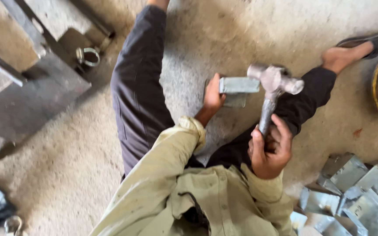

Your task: The person sits on the floor and uses a hammer to strike small rectangular metal blocks placed on a metal anvil. The person repeatedly picks up blocks, positions them on the anvil, and strikes them to shape or flatten the metal before moving them aside.

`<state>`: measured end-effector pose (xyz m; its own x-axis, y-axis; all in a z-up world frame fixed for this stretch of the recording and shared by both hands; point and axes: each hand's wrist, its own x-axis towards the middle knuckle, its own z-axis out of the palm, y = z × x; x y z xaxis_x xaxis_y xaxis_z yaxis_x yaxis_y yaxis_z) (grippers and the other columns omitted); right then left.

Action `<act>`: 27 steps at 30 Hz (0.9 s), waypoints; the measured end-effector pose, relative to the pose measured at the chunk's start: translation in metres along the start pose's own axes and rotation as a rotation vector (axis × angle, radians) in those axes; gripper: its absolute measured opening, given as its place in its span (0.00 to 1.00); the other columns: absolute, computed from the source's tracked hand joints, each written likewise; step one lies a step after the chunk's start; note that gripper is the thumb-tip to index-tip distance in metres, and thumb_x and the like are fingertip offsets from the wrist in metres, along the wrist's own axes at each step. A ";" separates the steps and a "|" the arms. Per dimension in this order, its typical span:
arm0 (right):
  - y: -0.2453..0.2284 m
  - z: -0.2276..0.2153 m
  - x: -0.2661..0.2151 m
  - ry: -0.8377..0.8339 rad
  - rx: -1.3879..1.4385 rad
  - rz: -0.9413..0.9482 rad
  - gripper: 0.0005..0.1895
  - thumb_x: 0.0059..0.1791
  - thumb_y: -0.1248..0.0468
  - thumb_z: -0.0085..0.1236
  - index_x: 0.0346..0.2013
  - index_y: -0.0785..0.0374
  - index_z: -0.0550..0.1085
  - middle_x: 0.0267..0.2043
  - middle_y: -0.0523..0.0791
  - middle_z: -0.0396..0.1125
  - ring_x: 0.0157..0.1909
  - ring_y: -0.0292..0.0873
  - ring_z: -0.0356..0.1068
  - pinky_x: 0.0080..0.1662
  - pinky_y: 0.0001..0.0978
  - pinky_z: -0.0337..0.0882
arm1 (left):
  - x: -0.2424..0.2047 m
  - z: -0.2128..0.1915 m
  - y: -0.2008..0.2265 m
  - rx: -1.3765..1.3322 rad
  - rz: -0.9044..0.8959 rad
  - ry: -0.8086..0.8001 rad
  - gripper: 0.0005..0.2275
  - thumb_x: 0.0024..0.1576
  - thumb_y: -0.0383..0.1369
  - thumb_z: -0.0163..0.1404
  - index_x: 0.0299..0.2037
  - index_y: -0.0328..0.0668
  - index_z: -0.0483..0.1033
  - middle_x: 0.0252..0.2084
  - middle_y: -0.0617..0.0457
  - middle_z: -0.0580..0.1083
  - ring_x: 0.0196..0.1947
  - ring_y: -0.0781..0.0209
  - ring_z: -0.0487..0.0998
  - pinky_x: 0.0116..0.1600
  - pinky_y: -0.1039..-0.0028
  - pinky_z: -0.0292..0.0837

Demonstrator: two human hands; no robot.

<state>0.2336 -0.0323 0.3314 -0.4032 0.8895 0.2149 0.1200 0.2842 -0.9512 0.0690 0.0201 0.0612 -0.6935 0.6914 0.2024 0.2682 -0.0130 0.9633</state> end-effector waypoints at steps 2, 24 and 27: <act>0.001 0.009 0.009 -0.040 -0.238 -0.146 0.23 0.55 0.71 0.60 0.65 0.67 0.67 0.38 0.46 0.70 0.31 0.33 0.65 0.34 0.26 0.64 | -0.011 0.006 -0.010 -0.001 -0.036 -0.025 0.23 0.43 0.18 0.50 0.52 0.37 0.67 0.45 0.35 0.72 0.49 0.29 0.71 0.52 0.50 0.69; 0.043 0.000 0.031 -0.237 -0.394 0.018 0.21 0.55 0.68 0.60 0.63 0.66 0.71 0.23 0.44 0.60 0.24 0.33 0.55 0.28 0.29 0.57 | 0.000 -0.010 0.011 -0.044 0.107 0.065 0.27 0.40 0.17 0.51 0.54 0.31 0.66 0.45 0.32 0.72 0.48 0.28 0.71 0.54 0.52 0.68; 0.028 -0.010 0.026 -0.121 -0.243 -0.003 0.21 0.57 0.69 0.58 0.65 0.67 0.68 0.27 0.41 0.64 0.25 0.30 0.60 0.28 0.26 0.57 | 0.004 -0.034 0.008 -0.241 0.043 -0.003 0.20 0.44 0.16 0.44 0.47 0.39 0.70 0.39 0.42 0.75 0.42 0.43 0.80 0.53 0.64 0.76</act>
<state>0.2358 0.0021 0.3127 -0.5075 0.8436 0.1754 0.3270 0.3769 -0.8666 0.0457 -0.0021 0.0759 -0.6830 0.6886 0.2436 0.1294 -0.2142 0.9682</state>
